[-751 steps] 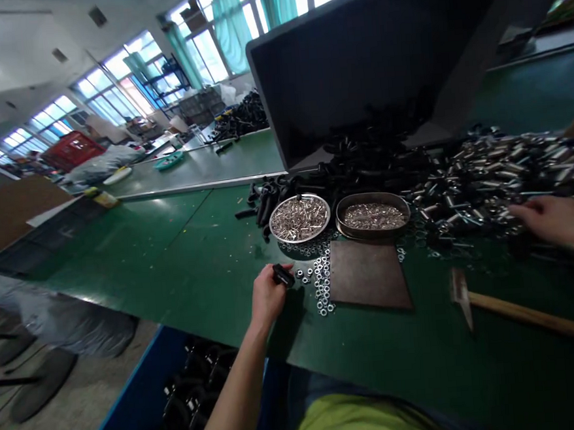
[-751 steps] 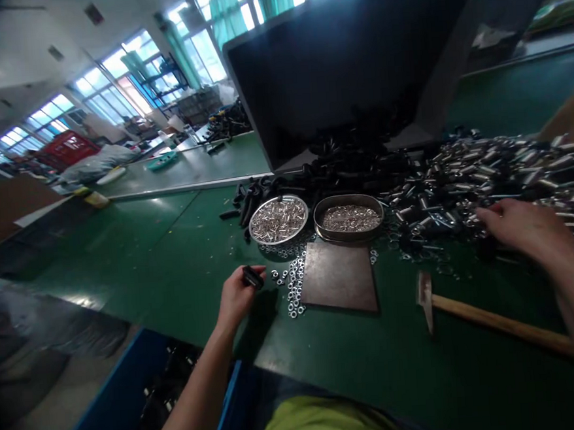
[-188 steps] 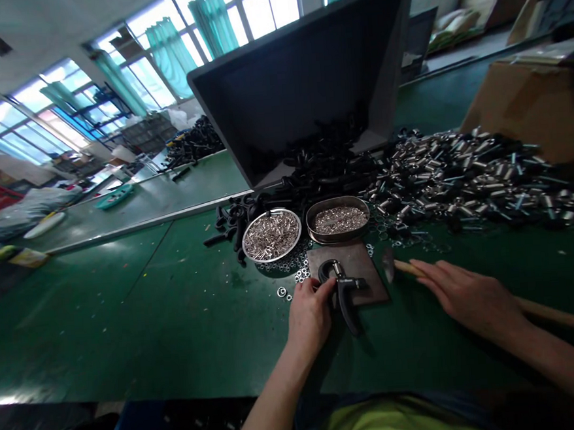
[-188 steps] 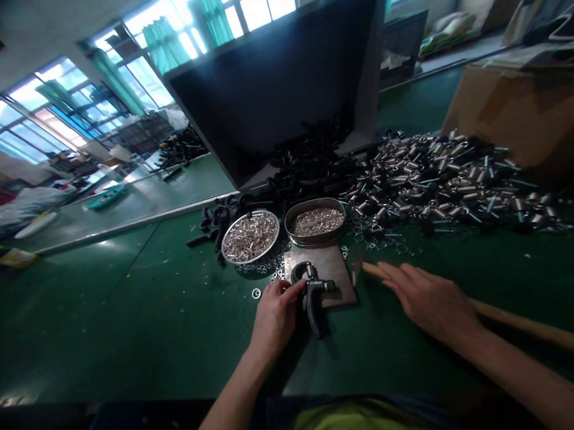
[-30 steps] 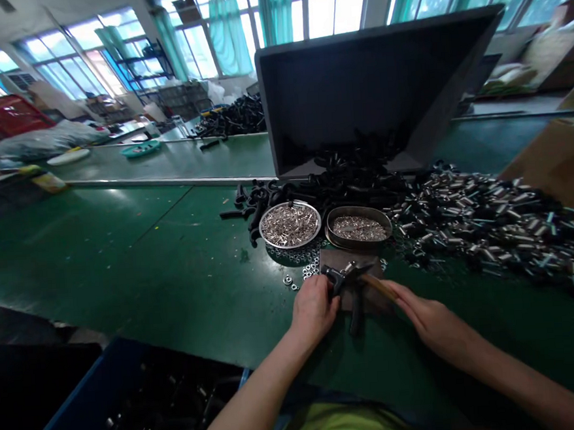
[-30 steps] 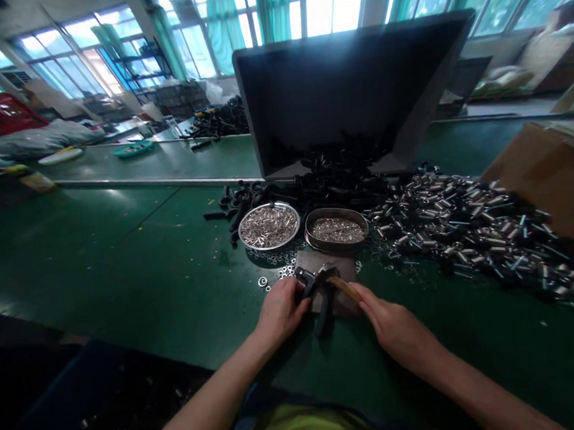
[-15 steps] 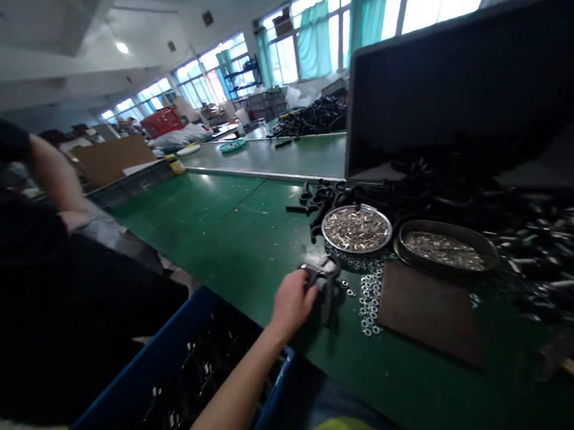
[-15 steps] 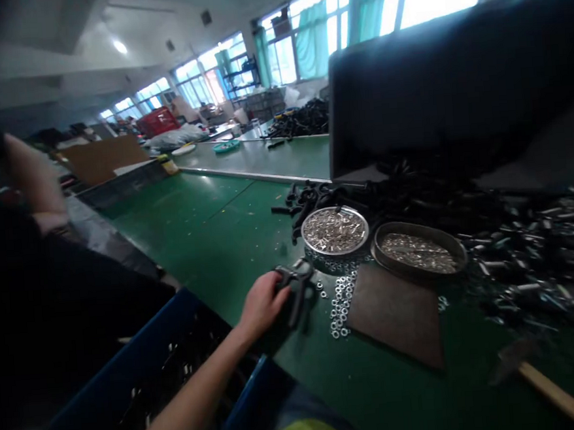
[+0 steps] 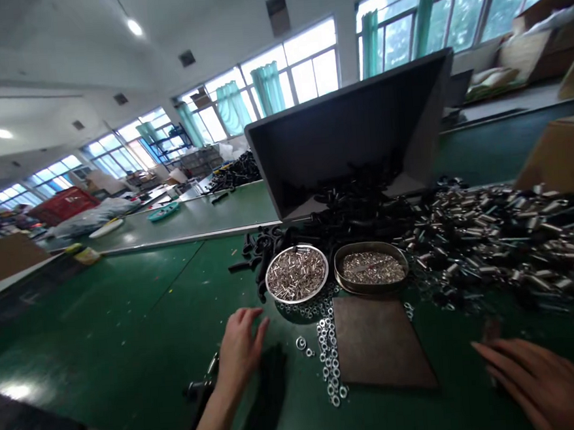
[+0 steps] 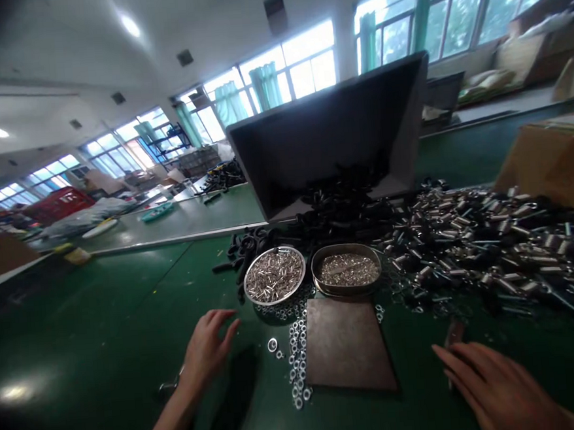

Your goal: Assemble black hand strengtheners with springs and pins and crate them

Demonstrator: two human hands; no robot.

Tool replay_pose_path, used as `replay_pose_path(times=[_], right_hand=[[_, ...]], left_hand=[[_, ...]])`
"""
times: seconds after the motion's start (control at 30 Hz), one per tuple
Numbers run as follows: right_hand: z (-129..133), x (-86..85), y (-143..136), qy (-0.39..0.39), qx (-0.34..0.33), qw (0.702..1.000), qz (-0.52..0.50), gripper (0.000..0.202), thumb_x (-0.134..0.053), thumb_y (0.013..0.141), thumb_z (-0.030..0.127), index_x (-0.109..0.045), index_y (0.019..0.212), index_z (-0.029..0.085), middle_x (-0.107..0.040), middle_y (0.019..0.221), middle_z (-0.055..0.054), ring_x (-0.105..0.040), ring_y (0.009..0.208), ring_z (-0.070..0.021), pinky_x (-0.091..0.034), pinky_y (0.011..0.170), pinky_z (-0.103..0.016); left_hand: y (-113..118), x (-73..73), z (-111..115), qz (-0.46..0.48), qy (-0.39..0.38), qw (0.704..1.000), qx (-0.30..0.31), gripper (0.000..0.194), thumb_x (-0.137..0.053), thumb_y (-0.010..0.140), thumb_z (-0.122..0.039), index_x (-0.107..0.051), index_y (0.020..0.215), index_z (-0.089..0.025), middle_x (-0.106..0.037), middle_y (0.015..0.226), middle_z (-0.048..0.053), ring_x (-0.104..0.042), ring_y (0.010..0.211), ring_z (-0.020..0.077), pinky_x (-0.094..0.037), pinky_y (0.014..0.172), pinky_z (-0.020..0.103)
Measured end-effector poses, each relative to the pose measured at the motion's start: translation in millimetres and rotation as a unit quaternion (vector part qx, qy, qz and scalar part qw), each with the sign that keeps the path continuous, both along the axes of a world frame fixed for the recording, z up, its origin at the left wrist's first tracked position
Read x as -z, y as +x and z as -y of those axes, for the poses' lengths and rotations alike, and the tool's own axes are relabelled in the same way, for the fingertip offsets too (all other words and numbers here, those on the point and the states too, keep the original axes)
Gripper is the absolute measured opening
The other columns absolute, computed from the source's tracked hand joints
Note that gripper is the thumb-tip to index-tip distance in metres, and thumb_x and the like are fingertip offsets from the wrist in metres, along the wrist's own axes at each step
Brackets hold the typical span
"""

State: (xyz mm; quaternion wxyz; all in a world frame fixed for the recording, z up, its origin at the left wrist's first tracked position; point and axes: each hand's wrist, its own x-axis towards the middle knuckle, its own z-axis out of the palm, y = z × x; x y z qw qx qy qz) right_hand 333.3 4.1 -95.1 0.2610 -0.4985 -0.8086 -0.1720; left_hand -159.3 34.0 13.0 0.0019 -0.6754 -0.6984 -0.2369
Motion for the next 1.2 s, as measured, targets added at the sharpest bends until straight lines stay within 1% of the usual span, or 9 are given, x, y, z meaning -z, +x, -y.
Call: replay_pose_path(times=[0.17,0.33,0.57,0.7,0.83,0.93,1.03,1.1,1.2], right_hand=[[-7.3,-16.2,-12.4,0.084,-0.02,0.995,0.051,0.036,-0.042,0.081,0.014,-0.064,0.108,0.026,-0.066,0.1,-0.008,-0.059,0.091,-0.0244,-0.041,0.08,-0.039],[-1.6,-41.9,-23.8,0.087,-0.011,0.995,0.054,0.033,-0.04,0.083,0.011,-0.066,0.102,0.02,-0.066,0.097,-0.01,-0.059,0.089,-0.0231,-0.041,0.08,-0.037],[3.5,-47.1,-32.6,0.019,0.029,0.999,-0.008,0.031,-0.04,0.086,0.006,-0.066,0.1,0.015,-0.065,0.098,-0.011,-0.057,0.095,-0.0225,-0.045,0.083,-0.036],[4.2,-50.0,-33.4,0.005,0.026,0.999,-0.03,0.03,-0.04,0.087,0.006,-0.067,0.098,0.013,-0.065,0.095,-0.012,-0.057,0.094,-0.0228,-0.046,0.082,-0.037],[5.6,-53.7,-33.1,-0.007,0.012,0.998,-0.062,0.027,-0.042,0.088,0.009,-0.067,0.099,0.013,-0.065,0.095,-0.012,-0.057,0.094,-0.0221,-0.046,0.081,-0.036],[-1.5,-58.5,-35.3,-0.03,0.003,0.995,-0.099,0.024,-0.045,0.09,0.014,-0.066,0.099,0.013,-0.065,0.095,-0.011,-0.057,0.093,-0.0213,-0.046,0.081,-0.035],[-28.1,-69.9,-41.4,-0.056,-0.014,0.992,-0.113,0.023,-0.046,0.091,0.02,-0.067,0.096,0.014,-0.066,0.091,-0.01,-0.056,0.09,-0.0206,-0.045,0.079,-0.034],[-57.3,-79.1,-46.5,-0.062,-0.008,0.994,-0.094,0.024,-0.045,0.091,0.021,-0.068,0.094,0.014,-0.067,0.089,-0.01,-0.055,0.088,-0.021,-0.043,0.08,-0.034],[-107.9,-86.3,-54.1,-0.089,0.072,0.993,-0.03,0.029,-0.043,0.09,0.024,-0.069,0.086,0.012,-0.066,0.085,-0.012,-0.053,0.086,-0.0247,-0.04,0.075,-0.037]], left_hand=[[96.8,-23.1,-111.7,0.059,0.023,0.987,0.149,0.016,-0.055,0.083,-0.026,-0.066,0.094,-0.021,-0.062,0.1,0.008,-0.054,0.1,0.0228,-0.041,0.093,0.038],[188.5,-26.7,-205.9,0.153,-0.058,0.969,0.184,0.028,-0.06,0.081,-0.032,-0.064,0.106,-0.021,-0.065,0.082,0.004,-0.061,0.08,0.0179,-0.046,0.079,0.029],[250.4,3.9,-257.7,0.277,-0.119,0.944,0.135,0.034,-0.045,0.088,-0.042,-0.062,0.104,-0.018,-0.062,0.07,0.002,-0.058,0.056,0.0144,-0.045,0.053,0.024],[233.8,1.6,-239.6,0.326,-0.097,0.934,0.113,0.018,-0.051,0.083,-0.027,-0.062,0.094,-0.018,-0.06,0.071,0.001,-0.06,0.062,0.0144,-0.047,0.059,0.025],[198.3,-15.3,-184.3,0.379,-0.083,0.912,0.136,0.023,-0.061,0.073,-0.024,-0.058,0.096,-0.022,-0.062,0.084,0.0,-0.063,0.072,0.0145,-0.05,0.065,0.026],[167.8,-27.1,-123.6,0.558,-0.12,0.81,0.134,0.046,-0.069,0.063,-0.02,-0.052,0.105,-0.025,-0.062,0.09,-0.001,-0.065,0.074,0.015,-0.052,0.07,0.029],[137.6,-30.0,-62.4,0.695,-0.174,0.696,0.045,0.048,-0.07,0.052,-0.009,-0.058,0.097,-0.019,-0.062,0.081,-0.001,-0.064,0.071,0.0147,-0.052,0.073,0.029],[118.7,-25.4,-27.4,0.728,-0.179,0.662,-0.003,0.043,-0.068,0.049,-0.006,-0.063,0.091,-0.014,-0.061,0.077,0.0,-0.061,0.067,0.0123,-0.051,0.069,0.025],[93.5,-12.5,13.0,0.732,-0.122,0.667,-0.066,0.037,-0.069,0.049,-0.009,-0.067,0.086,-0.012,-0.059,0.071,0.0,-0.055,0.059,0.0086,-0.045,0.058,0.02]])
